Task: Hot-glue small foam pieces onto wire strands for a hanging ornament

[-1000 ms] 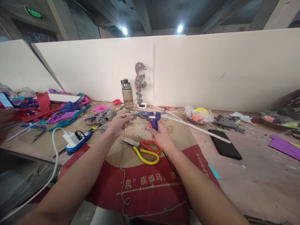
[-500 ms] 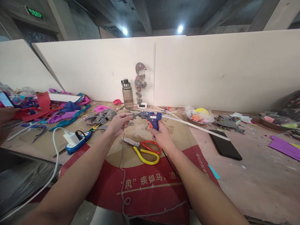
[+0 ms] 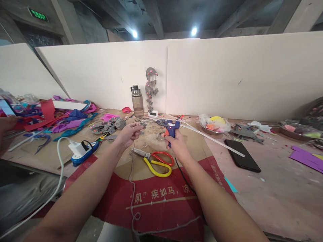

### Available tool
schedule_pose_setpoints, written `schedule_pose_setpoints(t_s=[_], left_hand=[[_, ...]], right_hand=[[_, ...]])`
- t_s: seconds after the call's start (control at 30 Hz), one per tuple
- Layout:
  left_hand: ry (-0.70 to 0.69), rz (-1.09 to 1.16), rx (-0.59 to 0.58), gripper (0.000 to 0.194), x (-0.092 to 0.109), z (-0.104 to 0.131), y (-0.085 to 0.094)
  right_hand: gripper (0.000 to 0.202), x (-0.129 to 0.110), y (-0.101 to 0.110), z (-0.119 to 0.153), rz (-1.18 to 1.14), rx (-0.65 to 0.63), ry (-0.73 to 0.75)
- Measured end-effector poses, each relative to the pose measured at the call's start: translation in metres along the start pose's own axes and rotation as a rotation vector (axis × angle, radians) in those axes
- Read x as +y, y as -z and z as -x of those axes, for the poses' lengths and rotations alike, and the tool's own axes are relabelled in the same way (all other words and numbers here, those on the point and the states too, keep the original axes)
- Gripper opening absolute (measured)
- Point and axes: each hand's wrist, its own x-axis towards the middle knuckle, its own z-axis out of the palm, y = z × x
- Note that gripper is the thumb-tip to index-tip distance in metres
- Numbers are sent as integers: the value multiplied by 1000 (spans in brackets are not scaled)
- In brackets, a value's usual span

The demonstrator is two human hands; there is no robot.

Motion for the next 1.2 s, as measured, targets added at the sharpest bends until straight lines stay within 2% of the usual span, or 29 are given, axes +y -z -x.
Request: schedule_pose_setpoints(t_s=[0.13,0.2,0.27,0.33,0.47,0.53,0.6,0.67,0.73,0.83,0.97,1.2], left_hand=[[28,43,-15,40,0,1,-3],[34,57,-31,40,0,2,-4],[40,69,-47,40,-1,3,-4],[42,66,-63,40,0,4,-5],[32,2,-77,40,-1,5,-8],[4,-60,-62,41,-4,5,-9],[-28,-125,-48,41,-7,5,-11],[-49,-177,-43,39,-9,6,-14],[-53,-210,-53,39,-11,8,-17],[-48,-261,-75,38,-10,11,-23],[-49,-352,-89,36,-11,15,-30],[-31,-353,-166,33,-14,18,-32]], right_hand=[[24,12,17,-14,338,84,-158],[25,19,28,-22,525,136,-193],[28,25,39,-28,600,184,-193],[27,29,48,-30,740,233,-135],[23,30,58,-27,1217,274,78],[21,26,55,-23,1277,316,165],[18,20,47,-20,1166,316,254],[20,12,33,-17,920,211,300],[28,5,17,-14,653,88,259],[35,-2,-4,-8,392,-11,189],[36,-4,-16,-2,286,-66,169],[29,-1,-14,-2,230,-37,134]])
